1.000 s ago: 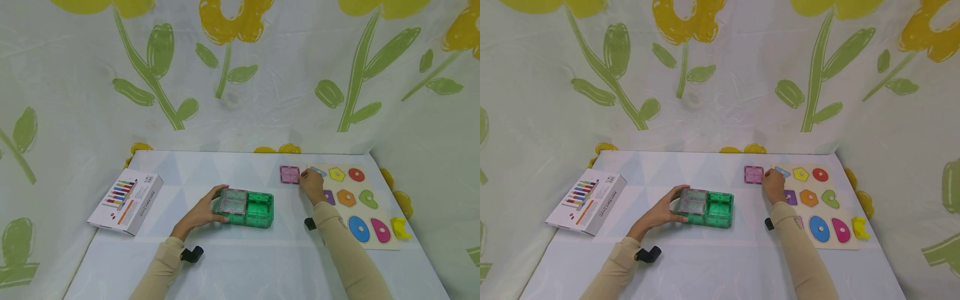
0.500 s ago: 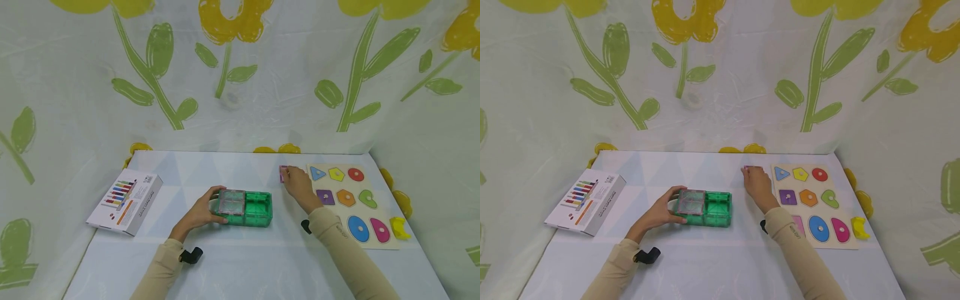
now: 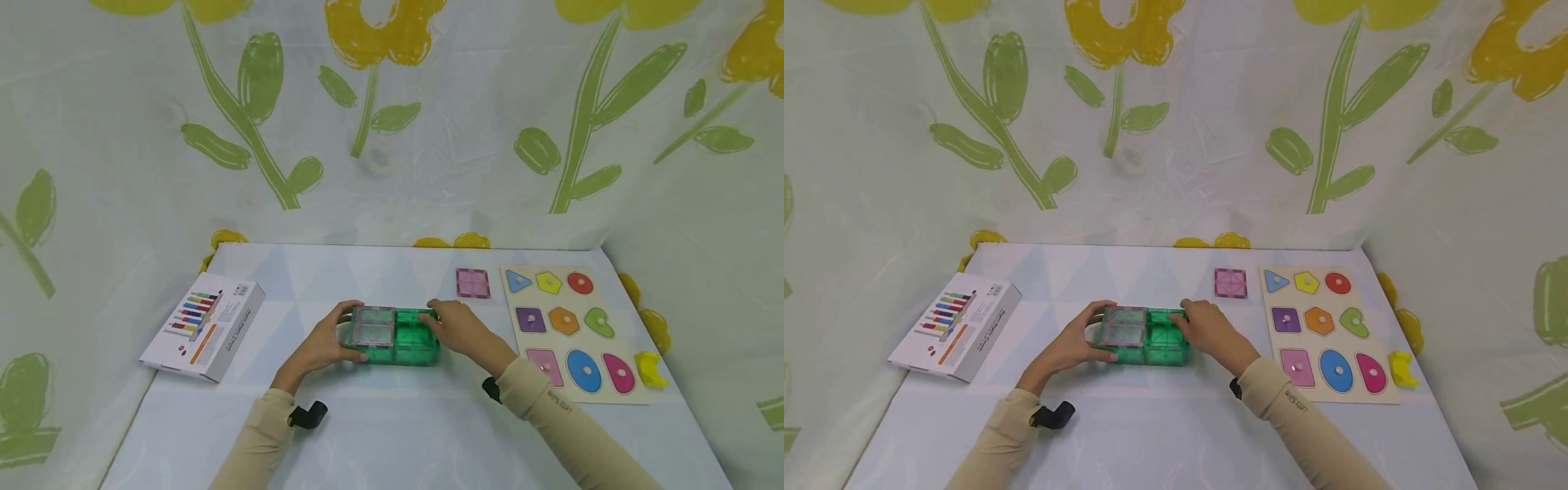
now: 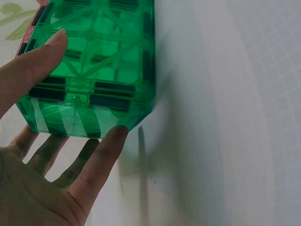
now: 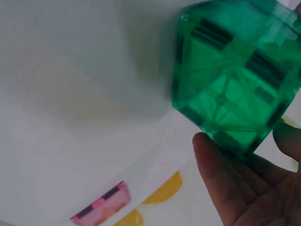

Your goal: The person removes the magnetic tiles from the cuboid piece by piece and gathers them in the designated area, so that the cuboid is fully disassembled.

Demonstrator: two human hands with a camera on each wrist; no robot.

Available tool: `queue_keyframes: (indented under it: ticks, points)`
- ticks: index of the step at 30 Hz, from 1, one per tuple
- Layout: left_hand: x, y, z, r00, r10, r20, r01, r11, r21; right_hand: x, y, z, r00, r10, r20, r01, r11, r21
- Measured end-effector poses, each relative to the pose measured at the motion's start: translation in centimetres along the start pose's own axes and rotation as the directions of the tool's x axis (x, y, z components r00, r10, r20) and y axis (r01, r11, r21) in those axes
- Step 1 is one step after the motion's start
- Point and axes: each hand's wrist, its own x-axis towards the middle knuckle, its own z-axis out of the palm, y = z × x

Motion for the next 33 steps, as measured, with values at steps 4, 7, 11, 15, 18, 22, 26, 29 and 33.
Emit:
queue_keyframes:
  ticks: [4, 7, 11, 15, 18, 22, 26, 29, 33]
  points:
    - [0.0, 0.0, -0.3, 1.0, -0.007, -0.012, 0.007, 1.0, -0.005, 0.0, -0.5, 0.4, 0.999, -0.025, 0.023, 0.025, 1.0, -0.004]
    - [0.0, -0.1, -0.4, 1.0, -0.001, -0.009, 0.001, 1.0, -0.007, 0.2, -0.5, 0.6, 0.999, -0.037, 0.001, 0.037, 0.999, -0.013]
    - [0.1, -0.1, -0.3, 1.0, 0.019, -0.011, -0.019, 1.0, -0.011, 0.4, -0.3, 0.7, 0.999, -0.042, -0.029, 0.042, 0.999, 0.001]
    - [-0.1, 0.3, -0.3, 1.0, 0.015, -0.015, -0.015, 1.0, -0.019, 0.6, -0.3, 0.7, 0.999, -0.026, -0.04, 0.027, 0.999, 0.03]
    - [-0.1, 0.3, -0.3, 1.0, -0.005, -0.005, 0.005, 1.0, -0.021, 0.7, -0.2, 1.1, 1.0, 0.002, -0.028, 0.0, 0.999, 0.053]
    - [-0.2, -0.1, -0.3, 1.0, -0.024, 0.018, 0.024, 1.0, -0.016, 0.8, 0.2, 1.7, 0.999, 0.037, -0.008, -0.036, 0.998, 0.057]
    - [-0.2, -0.1, -0.4, 0.999, -0.02, 0.028, 0.021, 1.0, -0.011, 1.1, 0.4, 1.9, 0.999, 0.048, -0.009, -0.047, 0.997, 0.058]
    - [-0.1, -0.1, -0.4, 1.0, -0.008, 0.027, 0.009, 1.0, -0.014, 1.1, 0.4, 1.9, 0.999, 0.053, -0.004, -0.053, 0.997, 0.063]
    - [0.0, -0.2, -0.3, 1.0, -0.007, 0.027, 0.008, 1.0, -0.016, 1.2, 0.4, 1.7, 0.997, 0.069, 0.021, -0.071, 0.995, 0.069]
